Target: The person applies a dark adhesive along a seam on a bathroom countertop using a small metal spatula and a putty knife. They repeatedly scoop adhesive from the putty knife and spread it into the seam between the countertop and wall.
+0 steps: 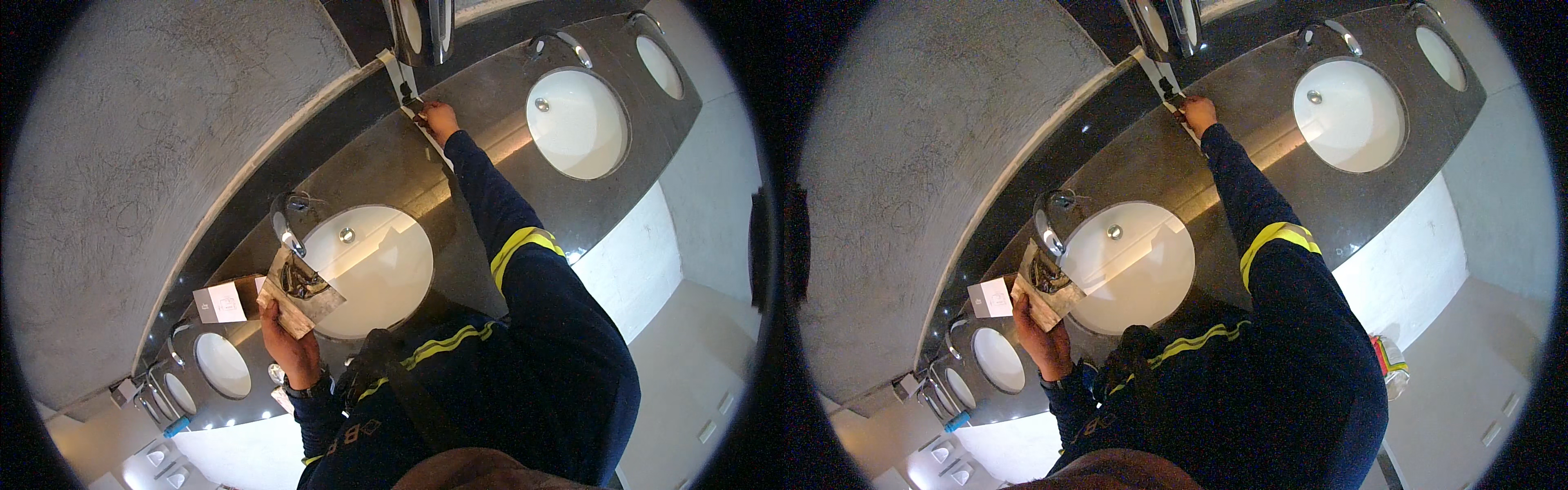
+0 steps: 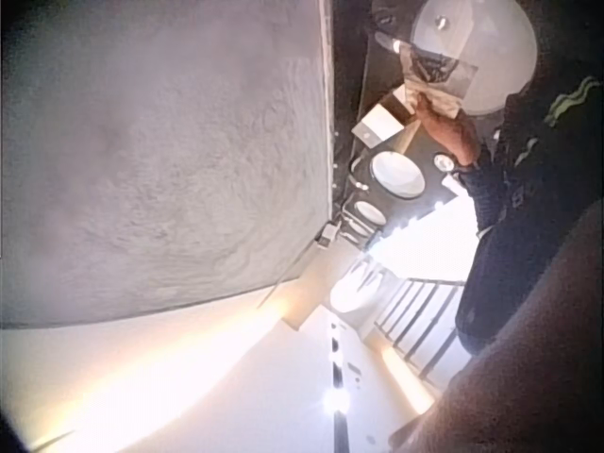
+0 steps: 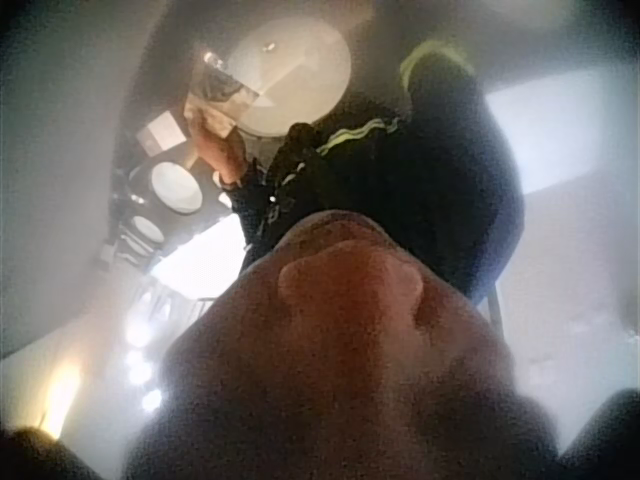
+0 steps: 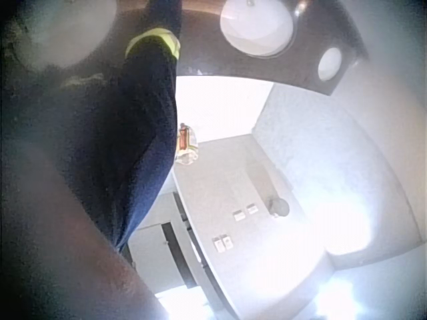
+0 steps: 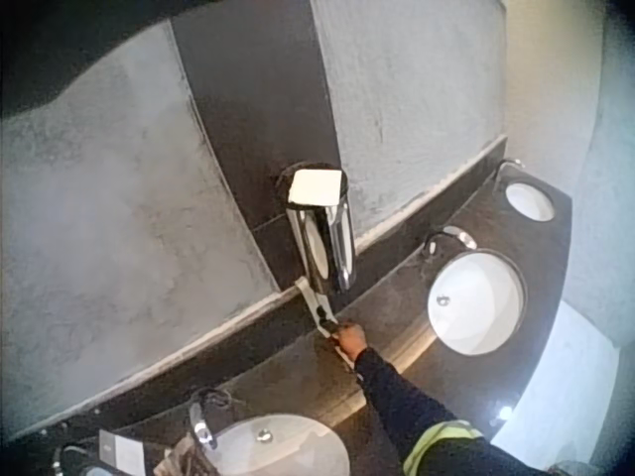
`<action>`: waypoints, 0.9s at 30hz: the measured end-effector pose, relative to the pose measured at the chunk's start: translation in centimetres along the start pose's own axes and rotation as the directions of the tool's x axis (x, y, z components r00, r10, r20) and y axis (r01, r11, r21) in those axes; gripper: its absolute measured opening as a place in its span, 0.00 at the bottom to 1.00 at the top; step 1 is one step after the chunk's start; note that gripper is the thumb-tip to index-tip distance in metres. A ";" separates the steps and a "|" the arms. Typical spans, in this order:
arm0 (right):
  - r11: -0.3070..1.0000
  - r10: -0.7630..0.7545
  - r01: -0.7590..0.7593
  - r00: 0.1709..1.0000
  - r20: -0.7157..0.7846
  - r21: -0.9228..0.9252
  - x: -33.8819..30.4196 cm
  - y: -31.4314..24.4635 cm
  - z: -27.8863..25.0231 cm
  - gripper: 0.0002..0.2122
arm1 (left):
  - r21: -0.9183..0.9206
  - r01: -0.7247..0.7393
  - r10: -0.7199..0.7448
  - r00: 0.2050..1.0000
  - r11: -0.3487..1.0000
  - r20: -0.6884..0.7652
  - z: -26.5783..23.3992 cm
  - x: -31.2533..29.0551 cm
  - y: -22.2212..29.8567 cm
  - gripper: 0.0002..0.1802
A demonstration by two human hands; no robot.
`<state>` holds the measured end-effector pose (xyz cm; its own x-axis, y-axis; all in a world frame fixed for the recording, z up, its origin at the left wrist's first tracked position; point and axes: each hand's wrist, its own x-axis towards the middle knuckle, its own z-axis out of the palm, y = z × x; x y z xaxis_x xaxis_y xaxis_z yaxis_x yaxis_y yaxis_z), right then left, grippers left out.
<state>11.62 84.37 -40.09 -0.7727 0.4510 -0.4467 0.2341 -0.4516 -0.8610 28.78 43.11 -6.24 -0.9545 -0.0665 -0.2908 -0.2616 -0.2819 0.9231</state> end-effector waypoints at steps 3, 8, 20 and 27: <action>0.980 -0.132 0.133 0.991 0.016 -0.147 -0.1 -1.0 0.1 0.09 | -0.002 -0.003 0.003 1.000 1.000 0.026 0.2 0.4 -0.2 0.22; 0.988 -0.153 0.153 0.985 0.078 0.008 0.7 -1.4 0.2 0.09 | -0.024 -0.016 0.018 0.995 1.000 0.100 0.2 0.4 -0.2 0.22; 0.970 -0.130 0.123 0.991 0.023 0.211 -2.5 -6.2 1.4 0.09 | -0.049 0.000 0.004 0.996 0.999 0.086 -0.3 0.4 -0.4 0.22; 0.900 -0.137 0.128 0.991 -0.009 0.416 -4.9 -9.2 2.7 0.09 | -0.005 -0.002 0.002 0.999 1.000 0.051 -0.3 0.5 -0.5 0.21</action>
<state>11.60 84.23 -29.31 -0.7923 0.5153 -0.3267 -0.1336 -0.6690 -0.7311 28.48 42.94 -6.88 -0.9611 -0.0187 -0.2755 -0.2588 -0.2869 0.9224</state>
